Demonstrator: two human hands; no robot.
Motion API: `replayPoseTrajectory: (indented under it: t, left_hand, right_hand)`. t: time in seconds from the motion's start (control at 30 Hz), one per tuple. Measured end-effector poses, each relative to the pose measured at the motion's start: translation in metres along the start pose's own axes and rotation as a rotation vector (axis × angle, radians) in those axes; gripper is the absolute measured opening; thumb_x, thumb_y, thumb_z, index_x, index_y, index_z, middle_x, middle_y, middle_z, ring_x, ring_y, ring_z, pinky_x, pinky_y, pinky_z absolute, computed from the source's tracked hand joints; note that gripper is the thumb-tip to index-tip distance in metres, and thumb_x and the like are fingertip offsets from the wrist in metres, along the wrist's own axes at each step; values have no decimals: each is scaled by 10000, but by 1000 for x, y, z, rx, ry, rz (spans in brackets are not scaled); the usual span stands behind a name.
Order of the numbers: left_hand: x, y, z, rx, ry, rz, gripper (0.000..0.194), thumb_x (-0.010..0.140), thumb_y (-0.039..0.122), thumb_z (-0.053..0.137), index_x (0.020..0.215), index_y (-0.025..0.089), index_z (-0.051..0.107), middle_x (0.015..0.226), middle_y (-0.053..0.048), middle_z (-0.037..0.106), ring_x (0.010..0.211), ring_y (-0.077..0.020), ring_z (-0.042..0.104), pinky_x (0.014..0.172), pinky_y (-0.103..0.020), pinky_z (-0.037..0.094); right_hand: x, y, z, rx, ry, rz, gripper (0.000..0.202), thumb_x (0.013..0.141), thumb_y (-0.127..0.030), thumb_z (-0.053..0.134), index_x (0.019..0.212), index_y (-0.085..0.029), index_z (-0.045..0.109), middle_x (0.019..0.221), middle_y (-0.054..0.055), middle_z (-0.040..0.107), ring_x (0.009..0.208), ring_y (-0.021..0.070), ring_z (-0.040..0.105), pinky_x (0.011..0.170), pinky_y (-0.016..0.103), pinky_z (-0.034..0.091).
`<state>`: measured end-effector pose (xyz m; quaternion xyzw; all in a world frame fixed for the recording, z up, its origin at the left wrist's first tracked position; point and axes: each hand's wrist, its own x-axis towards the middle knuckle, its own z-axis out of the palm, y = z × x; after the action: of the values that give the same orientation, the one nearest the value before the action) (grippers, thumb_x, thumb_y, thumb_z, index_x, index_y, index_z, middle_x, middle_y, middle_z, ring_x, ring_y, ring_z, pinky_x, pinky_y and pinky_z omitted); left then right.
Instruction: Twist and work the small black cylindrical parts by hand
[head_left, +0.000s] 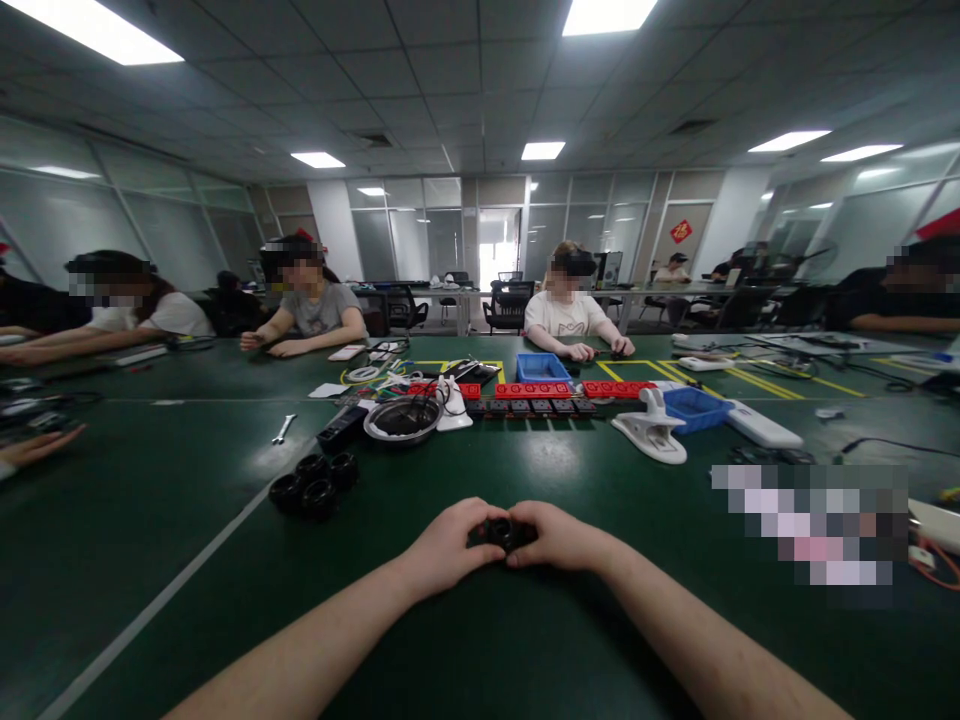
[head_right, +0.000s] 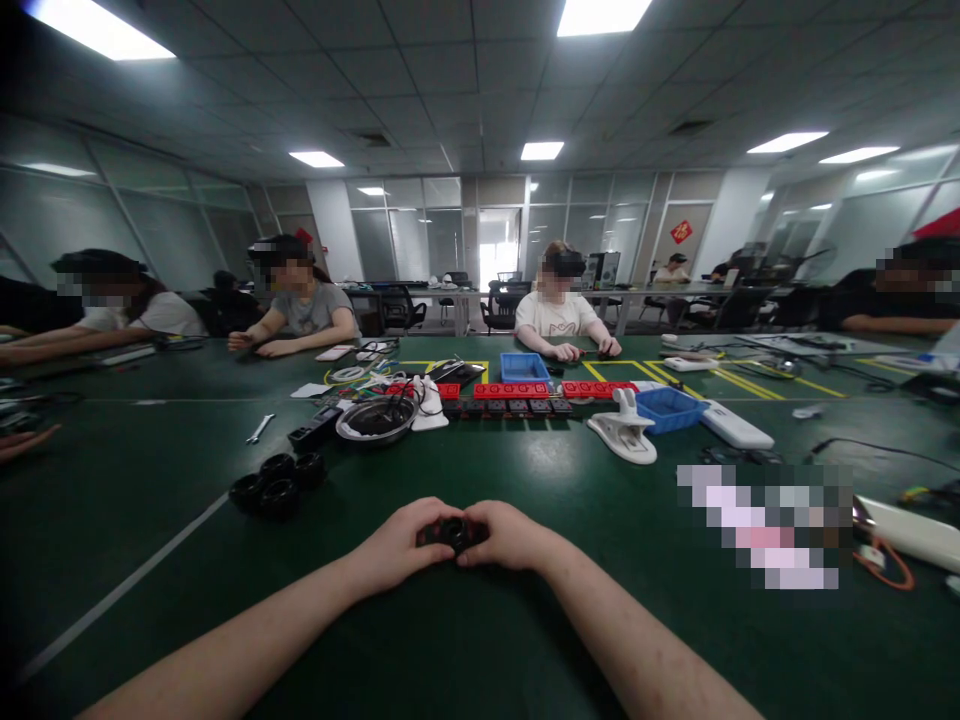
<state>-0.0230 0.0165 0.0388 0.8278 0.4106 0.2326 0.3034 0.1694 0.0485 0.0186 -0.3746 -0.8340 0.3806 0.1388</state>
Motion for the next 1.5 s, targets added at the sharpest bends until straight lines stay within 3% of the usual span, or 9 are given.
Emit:
replayPoseTrajectory:
  t: [0.2, 0.33, 0.47, 0.57, 0.8, 1.0, 1.2, 1.33, 1.5]
  left_hand:
    - [1, -2, 8, 32, 40, -51, 308, 676, 239, 635, 978, 230, 578, 861, 5, 527, 778, -151, 499, 675, -247, 381]
    - [0, 1, 18, 115, 193, -228, 297, 651, 292, 648, 918, 191, 564, 821, -2, 508, 714, -156, 490, 614, -254, 374]
    - [-2, 2, 20, 127, 220, -224, 298, 669, 292, 627, 938, 190, 547, 855, -10, 510, 720, -158, 491, 633, -265, 379]
    - [-1, 0, 14, 96, 151, -132, 278, 684, 255, 613, 950, 203, 554, 850, -4, 505, 746, -156, 489, 652, -257, 379]
    - [0, -4, 3, 10, -1, -48, 303, 696, 243, 605, 995, 227, 559, 840, 9, 485, 731, -137, 476, 645, -240, 376]
    - [0, -2, 9, 14, 37, -94, 288, 671, 260, 622, 950, 214, 568, 827, 9, 488, 712, -138, 478, 612, -234, 372]
    - [-1, 2, 18, 157, 232, -249, 292, 665, 288, 617, 928, 186, 542, 832, -9, 505, 698, -156, 488, 616, -262, 374]
    - [0, -1, 10, 122, 155, -143, 256, 679, 263, 607, 916, 187, 547, 804, 0, 493, 714, -154, 483, 638, -258, 380]
    - [0, -5, -2, 38, 28, -59, 272, 682, 245, 612, 944, 198, 557, 816, 6, 486, 710, -140, 469, 614, -233, 374]
  right_hand:
    - [4, 3, 4, -28, 7, 64, 254, 602, -260, 696, 790, -162, 556, 700, -35, 544, 619, 111, 485, 524, 194, 331]
    - [5, -8, 18, -332, 211, 139, 310, 598, -392, 678, 735, -163, 521, 682, -1, 540, 612, 140, 479, 510, 221, 308]
    - [4, -16, 26, -475, 334, 94, 348, 631, -438, 637, 813, -161, 528, 778, 51, 566, 712, 195, 516, 584, 262, 348]
    - [2, -14, 20, -374, 265, 21, 450, 579, -432, 690, 915, -170, 546, 859, 46, 565, 770, 200, 521, 631, 266, 371]
    - [1, 3, -3, -65, 0, -5, 231, 628, -216, 671, 839, -160, 596, 777, -16, 549, 714, 138, 509, 612, 218, 370]
    - [4, -1, 6, -155, 63, 101, 294, 569, -331, 717, 743, -153, 561, 693, -25, 533, 626, 126, 481, 517, 204, 333]
    - [5, -20, 31, -575, 333, 149, 282, 702, -407, 567, 784, -137, 559, 791, 75, 580, 753, 215, 522, 646, 295, 381]
    - [1, -23, 26, -489, 299, 128, 419, 624, -484, 633, 855, -144, 553, 838, 75, 573, 766, 222, 525, 653, 303, 398]
    - [-1, -13, 8, -233, 123, 14, 425, 592, -303, 709, 972, -182, 564, 896, 26, 566, 800, 183, 524, 678, 264, 395]
